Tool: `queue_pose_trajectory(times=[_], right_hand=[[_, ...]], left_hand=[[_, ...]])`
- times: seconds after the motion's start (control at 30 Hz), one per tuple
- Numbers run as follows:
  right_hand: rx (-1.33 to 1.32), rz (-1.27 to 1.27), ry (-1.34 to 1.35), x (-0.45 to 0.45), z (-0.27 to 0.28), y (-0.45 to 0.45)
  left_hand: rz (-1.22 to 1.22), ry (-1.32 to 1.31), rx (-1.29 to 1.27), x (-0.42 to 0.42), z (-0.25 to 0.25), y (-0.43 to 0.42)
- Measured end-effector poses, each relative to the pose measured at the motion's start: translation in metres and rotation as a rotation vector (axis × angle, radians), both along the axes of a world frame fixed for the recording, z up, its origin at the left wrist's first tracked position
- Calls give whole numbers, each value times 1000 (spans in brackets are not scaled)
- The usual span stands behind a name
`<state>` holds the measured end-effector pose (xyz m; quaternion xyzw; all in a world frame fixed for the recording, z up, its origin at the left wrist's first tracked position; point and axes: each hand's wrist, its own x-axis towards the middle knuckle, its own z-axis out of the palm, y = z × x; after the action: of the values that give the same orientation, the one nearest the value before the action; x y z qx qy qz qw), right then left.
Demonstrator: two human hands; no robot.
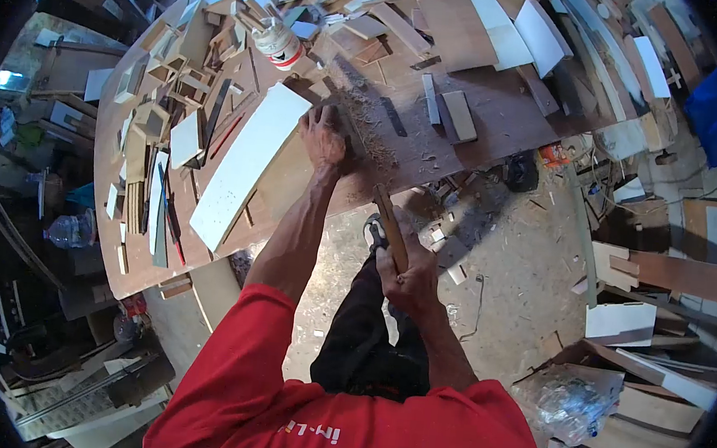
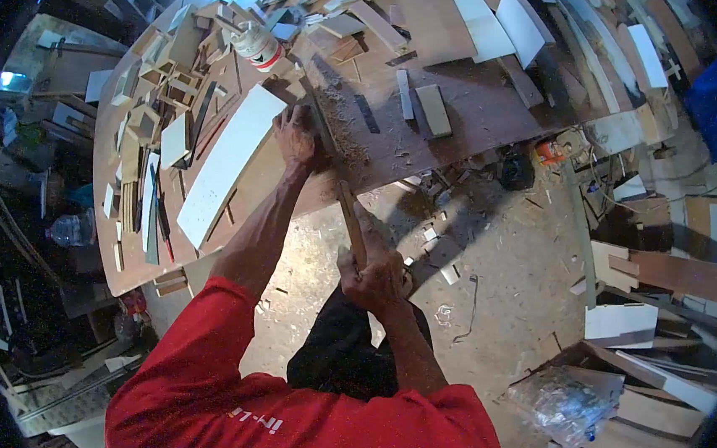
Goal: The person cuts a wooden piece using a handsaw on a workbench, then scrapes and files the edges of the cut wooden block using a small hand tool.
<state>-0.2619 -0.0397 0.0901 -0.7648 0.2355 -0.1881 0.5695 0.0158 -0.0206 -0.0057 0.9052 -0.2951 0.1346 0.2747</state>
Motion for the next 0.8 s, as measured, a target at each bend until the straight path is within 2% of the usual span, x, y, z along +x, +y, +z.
queue_pose_trajectory(times=[0.17, 0.23, 0.33, 0.47, 0.53, 0.6, 0.63, 0.67, 0.8], right_hand=[[-39, -2, -44, 1, -3, -2], [-35, -35, -45, 7, -4, -1], [-101, -69, -21, 8, -11, 3], [-111, -67, 123, -35, 11, 13], [-30, -71, 142, -69, 19, 23], [-51, -96, 120, -71, 20, 27], [-68, -135, 91, -71, 20, 29], [-203, -150, 16, -55, 4, 26], [-108, -102, 69, 15, -12, 1]], left_hand=[[20, 42, 38, 2, -3, 1], [22, -42, -30, 3, -8, 1], [39, -38, 25, 8, -14, 2], [26, -67, -70, 3, -10, 0], [75, 23, 25, 2, -5, -2], [60, 6, -5, -1, 1, -1], [31, -18, -32, -1, 4, -2], [40, -16, -37, 1, 2, -3], [26, -71, -56, -1, -2, 0]])
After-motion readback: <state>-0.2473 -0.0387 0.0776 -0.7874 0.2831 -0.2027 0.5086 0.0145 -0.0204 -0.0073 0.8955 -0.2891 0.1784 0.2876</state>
